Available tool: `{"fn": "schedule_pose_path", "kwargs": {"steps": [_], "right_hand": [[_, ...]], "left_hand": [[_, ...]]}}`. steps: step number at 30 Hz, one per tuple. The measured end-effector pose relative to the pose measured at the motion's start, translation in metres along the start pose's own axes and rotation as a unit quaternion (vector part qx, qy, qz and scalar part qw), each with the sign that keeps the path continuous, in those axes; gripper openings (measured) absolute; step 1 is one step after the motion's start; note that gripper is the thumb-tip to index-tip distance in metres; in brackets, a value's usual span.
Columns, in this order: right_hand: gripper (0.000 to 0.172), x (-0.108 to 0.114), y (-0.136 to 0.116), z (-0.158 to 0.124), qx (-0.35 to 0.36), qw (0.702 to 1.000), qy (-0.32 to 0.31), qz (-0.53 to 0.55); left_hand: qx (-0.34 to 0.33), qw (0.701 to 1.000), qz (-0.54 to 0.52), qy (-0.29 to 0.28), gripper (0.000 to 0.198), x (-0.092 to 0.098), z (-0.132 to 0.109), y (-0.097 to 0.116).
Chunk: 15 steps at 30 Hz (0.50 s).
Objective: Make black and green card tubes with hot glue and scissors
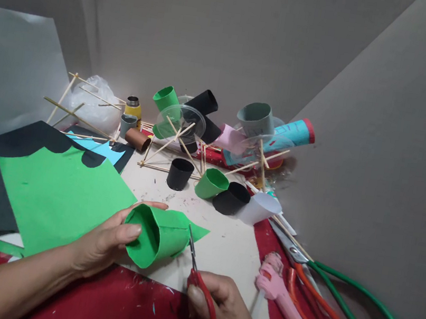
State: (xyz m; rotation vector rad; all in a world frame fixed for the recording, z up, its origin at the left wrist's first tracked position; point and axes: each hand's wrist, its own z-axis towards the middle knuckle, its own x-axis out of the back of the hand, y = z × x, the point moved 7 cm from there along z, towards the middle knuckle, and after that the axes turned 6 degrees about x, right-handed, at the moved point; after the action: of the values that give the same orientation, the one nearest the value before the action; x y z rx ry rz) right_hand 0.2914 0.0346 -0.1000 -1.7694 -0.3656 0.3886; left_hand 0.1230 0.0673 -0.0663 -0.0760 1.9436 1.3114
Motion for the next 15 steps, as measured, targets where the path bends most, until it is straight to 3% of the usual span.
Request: {"fn": "schedule_pose_path", "kwargs": {"steps": [15], "right_hand": [[0.061,-0.0001,-0.0028,-0.0013,0.008,1.0,-0.012,-0.017]], "left_hand": [[0.006,1.0,0.01,-0.018,0.079,0.0035,-0.0018,-0.0015]]}}
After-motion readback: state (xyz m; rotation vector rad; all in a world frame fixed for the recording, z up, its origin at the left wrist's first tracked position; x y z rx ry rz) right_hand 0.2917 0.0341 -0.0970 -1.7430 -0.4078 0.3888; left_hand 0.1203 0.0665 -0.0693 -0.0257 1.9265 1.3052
